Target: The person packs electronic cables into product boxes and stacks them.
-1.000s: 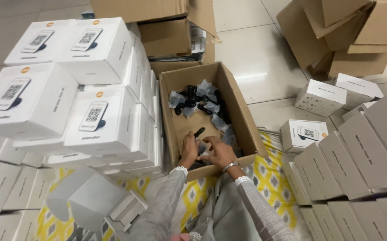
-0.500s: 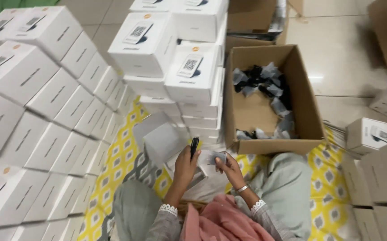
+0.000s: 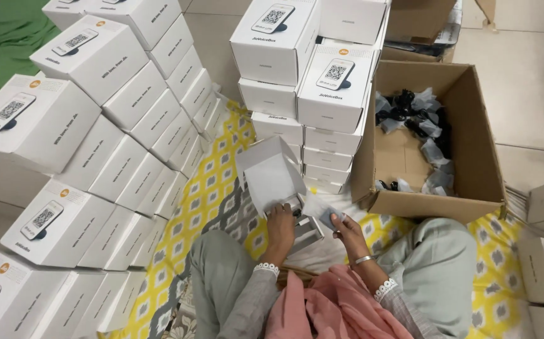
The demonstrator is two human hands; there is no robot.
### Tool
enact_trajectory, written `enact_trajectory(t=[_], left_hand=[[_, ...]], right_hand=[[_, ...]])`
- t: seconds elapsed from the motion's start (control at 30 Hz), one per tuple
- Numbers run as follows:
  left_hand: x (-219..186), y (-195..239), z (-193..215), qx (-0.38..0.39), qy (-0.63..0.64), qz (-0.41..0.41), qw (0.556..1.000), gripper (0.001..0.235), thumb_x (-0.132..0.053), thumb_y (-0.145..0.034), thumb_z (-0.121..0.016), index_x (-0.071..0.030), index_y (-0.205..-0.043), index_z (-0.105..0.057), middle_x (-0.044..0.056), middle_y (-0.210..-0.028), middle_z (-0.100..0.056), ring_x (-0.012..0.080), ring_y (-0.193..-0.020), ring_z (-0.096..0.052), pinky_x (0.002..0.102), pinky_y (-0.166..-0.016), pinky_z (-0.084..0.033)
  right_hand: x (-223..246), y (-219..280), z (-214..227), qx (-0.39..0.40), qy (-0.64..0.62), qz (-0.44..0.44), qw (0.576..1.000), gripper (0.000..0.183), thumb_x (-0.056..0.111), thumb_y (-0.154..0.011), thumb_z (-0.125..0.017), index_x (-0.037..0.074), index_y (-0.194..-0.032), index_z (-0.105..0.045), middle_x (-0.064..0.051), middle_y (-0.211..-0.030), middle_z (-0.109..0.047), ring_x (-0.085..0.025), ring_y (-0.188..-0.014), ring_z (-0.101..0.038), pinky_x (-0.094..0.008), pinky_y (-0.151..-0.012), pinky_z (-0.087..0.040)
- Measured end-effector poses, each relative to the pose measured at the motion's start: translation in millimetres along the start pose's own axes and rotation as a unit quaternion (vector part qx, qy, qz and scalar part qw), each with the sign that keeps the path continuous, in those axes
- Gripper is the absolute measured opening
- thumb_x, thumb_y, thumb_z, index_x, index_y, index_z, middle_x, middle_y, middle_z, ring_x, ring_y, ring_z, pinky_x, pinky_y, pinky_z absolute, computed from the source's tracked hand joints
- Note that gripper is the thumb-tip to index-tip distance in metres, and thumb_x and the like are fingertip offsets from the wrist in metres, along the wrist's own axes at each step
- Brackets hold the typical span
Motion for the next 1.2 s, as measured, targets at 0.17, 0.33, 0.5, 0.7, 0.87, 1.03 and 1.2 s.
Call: enact_trajectory(t=[0.17,0.33,0.5,0.7,0.87,1.03,1.2], left_hand=[[-59,10,89,-0.136,0.175,-0.048,0.974,0.019,-0.009,-0.097,-0.064,-0.002,-0.115,-0.063,0.017,-0.114,-0.066,0.0369,-0.108,-0.063,0.046,-0.090,-0.051],[-61,13,98,-0.108,0.306,-0.089,0.942,0.023,-0.011,-0.099,-0.062,-0.004,-0.121,-0.062,0.017,-0.120,-0.067,0.0369,-0.112,-0.065,0.045,-0.094,-0.052],[0,11,14,-0.058,0.450,0.077,0.888,0.041,-0.024,-0.094,-0.073,-0.004,-0.128,-0.060,0.017,-0.115,-0.072,0.0305,-0.105,-0.071,0.041,-0.086,-0.056],[41,23,-63,0.049,0.474,0.233,0.848,0.059,-0.033,-0.090,-0.072,-0.008,-0.139,-0.053,0.022,-0.106,-0.072,0.0384,-0.091,-0.070,0.045,-0.078,-0.056],[82,10,-115,0.027,0.319,0.182,0.930,0.063,-0.037,-0.089,-0.074,0.001,-0.133,-0.050,0.027,-0.103,-0.071,0.0419,-0.092,-0.070,0.047,-0.080,-0.055],[74,1,-98,0.054,0.247,0.162,0.954,0.060,-0.030,-0.088,-0.073,0.010,-0.125,-0.046,0.031,-0.099,-0.069,0.0462,-0.096,-0.068,0.050,-0.083,-0.055],[57,7,-72,0.092,0.062,0.075,0.991,0.024,-0.007,-0.085,-0.066,0.005,-0.105,-0.060,0.027,-0.097,-0.070,0.0442,-0.100,-0.064,0.050,-0.089,-0.052]], right_hand=[[14,12,-17,0.030,0.019,-0.020,0.999,0.029,0.027,-0.094,-0.071,0.007,-0.116,-0.072,0.001,-0.090,-0.065,-0.007,-0.081,-0.059,-0.027,-0.074,-0.053],[26,26,-58,0.126,0.053,-0.018,0.990,0.031,0.019,-0.094,-0.072,0.006,-0.122,-0.071,0.000,-0.097,-0.070,-0.007,-0.086,-0.063,-0.026,-0.076,-0.055],[23,18,-81,0.166,-0.008,-0.025,0.986,0.036,0.007,-0.095,-0.068,0.004,-0.130,-0.062,-0.001,-0.109,-0.070,-0.009,-0.096,-0.067,-0.029,-0.085,-0.059],[43,19,-99,0.170,0.133,0.047,0.975,0.071,-0.004,-0.080,-0.072,0.018,-0.143,-0.048,-0.006,-0.120,-0.064,-0.016,-0.098,-0.071,-0.034,-0.083,-0.062],[67,16,-120,0.191,0.431,0.201,0.859,0.071,0.001,-0.077,-0.077,0.021,-0.141,-0.055,-0.013,-0.118,-0.066,-0.030,-0.095,-0.069,-0.040,-0.080,-0.058],[43,-15,-130,0.208,0.583,0.303,0.725,0.053,0.012,-0.078,-0.076,0.016,-0.130,-0.064,-0.014,-0.112,-0.071,-0.035,-0.100,-0.067,-0.044,-0.084,-0.055],[8,-43,-132,0.206,0.679,0.326,0.625,0.044,0.015,-0.080,-0.071,0.015,-0.124,-0.067,-0.009,-0.112,-0.072,-0.028,-0.110,-0.065,-0.043,-0.092,-0.049]])
Point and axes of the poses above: each hand's wrist, its own y-axis away from the middle knuckle, its own z-axis out of the back of the hand, x = y × z, the point moved 6 cm from there along -y, towards the middle knuckle
